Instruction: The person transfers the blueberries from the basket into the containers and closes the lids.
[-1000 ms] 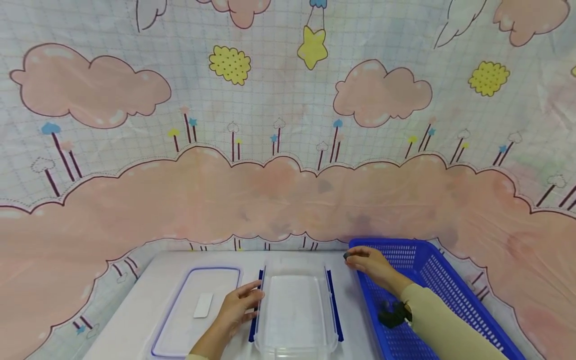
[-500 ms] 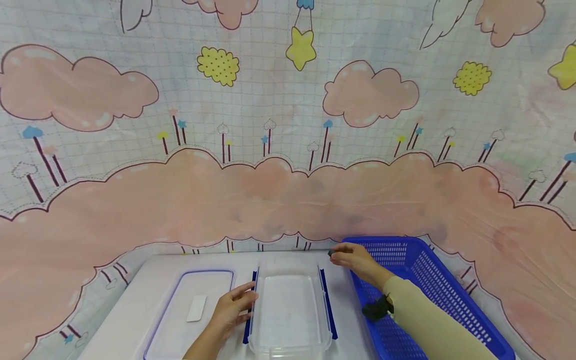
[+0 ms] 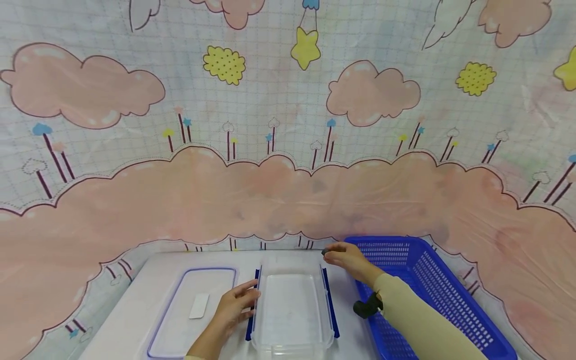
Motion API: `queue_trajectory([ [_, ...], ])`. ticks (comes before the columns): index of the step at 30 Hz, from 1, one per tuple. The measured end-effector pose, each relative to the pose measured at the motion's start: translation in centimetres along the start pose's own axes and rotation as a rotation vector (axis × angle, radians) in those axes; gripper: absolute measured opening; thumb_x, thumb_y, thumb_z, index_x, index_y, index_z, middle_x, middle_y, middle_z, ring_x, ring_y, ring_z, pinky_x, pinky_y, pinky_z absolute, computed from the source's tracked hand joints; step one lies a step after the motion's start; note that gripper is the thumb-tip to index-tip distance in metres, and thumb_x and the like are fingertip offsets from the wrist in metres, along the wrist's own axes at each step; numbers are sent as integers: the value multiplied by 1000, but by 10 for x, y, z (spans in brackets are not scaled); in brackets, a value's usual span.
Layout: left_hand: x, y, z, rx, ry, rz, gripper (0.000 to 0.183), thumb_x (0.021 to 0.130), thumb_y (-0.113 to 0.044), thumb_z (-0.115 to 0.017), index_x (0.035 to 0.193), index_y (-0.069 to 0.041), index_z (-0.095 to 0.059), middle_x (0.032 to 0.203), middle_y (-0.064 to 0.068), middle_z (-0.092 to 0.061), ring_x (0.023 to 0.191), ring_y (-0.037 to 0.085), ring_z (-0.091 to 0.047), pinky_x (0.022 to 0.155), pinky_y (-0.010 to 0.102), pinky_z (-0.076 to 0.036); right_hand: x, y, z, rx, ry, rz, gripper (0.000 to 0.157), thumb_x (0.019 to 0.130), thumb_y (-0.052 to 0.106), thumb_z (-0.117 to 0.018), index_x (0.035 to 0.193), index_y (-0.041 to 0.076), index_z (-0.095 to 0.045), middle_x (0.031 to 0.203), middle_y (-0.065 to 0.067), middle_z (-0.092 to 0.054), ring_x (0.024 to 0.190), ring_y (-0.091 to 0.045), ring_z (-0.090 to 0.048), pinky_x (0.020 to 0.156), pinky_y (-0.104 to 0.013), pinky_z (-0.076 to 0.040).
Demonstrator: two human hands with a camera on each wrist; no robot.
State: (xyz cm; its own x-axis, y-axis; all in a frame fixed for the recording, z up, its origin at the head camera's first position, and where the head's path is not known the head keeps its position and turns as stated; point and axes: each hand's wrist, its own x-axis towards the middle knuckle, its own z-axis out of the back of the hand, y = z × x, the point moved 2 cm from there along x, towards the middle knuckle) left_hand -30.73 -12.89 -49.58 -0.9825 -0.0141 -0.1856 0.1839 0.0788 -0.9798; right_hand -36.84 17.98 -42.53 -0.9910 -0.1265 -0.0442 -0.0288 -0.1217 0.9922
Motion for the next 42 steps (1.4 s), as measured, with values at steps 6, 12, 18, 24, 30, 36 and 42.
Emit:
queue_trajectory([
  [6, 1, -3, 1, 0, -3, -6, 50, 88, -14, -73, 133, -1, -58, 102, 6, -63, 86, 19, -58, 72, 33, -57, 7, -2, -14, 25, 30, 19, 27, 94, -2, -60, 119, -13, -55, 107, -14, -63, 97, -20, -67, 93, -35, -53],
  [12, 1, -2, 1, -9, 3, 5, 50, 87, -15, -75, 132, -1, -59, 100, 5, -62, 86, 20, -58, 73, 33, -57, 10, -4, -31, 43, 25, 5, 25, 93, -5, -60, 116, -13, -56, 106, -16, -62, 94, -20, -67, 93, -37, -53],
  [18, 4, 2, 0, -8, -2, 11, 49, 88, -15, -74, 132, -1, -60, 101, 5, -62, 86, 19, -58, 74, 34, -57, 15, -6, -45, 20, 25, 11, 24, 90, -6, -62, 113, -12, -59, 107, -18, -64, 98, -27, -68, 92, -38, -54],
  [24, 5, 6, 1, -1, 3, 12, 50, 89, -15, -73, 134, -1, -58, 102, 5, -62, 88, 19, -59, 75, 34, -57, 22, -9, -59, 51, 69, 21, 27, 89, -6, -63, 115, -12, -58, 109, -18, -63, 97, -23, -69, 91, -36, -54],
  [30, 6, 4, 2, 8, 7, 3, 52, 88, -18, -74, 135, -2, -58, 102, 4, -62, 88, 18, -59, 72, 30, -56, 25, -6, -79, 65, 96, 28, 28, 89, -6, -63, 115, -13, -57, 112, -21, -62, 100, -27, -68, 93, -38, -53],
  [36, 2, 4, 1, 2, -16, 3, 47, 89, -14, -72, 133, -2, -59, 98, 4, -62, 85, 18, -61, 72, 32, -56, 29, -8, -99, 78, 103, 28, 31, 88, -8, -64, 117, -17, -58, 108, -21, -65, 95, -23, -69, 90, -37, -55],
  [42, 1, 3, -1, 11, -14, 1, 49, 89, -15, -73, 133, -1, -59, 100, 4, -64, 87, 18, -62, 70, 30, -56, 30, -11, -110, 43, 111, 17, 30, 89, -3, -65, 117, -13, -59, 109, -20, -65, 97, -24, -69, 91, -36, -54],
])
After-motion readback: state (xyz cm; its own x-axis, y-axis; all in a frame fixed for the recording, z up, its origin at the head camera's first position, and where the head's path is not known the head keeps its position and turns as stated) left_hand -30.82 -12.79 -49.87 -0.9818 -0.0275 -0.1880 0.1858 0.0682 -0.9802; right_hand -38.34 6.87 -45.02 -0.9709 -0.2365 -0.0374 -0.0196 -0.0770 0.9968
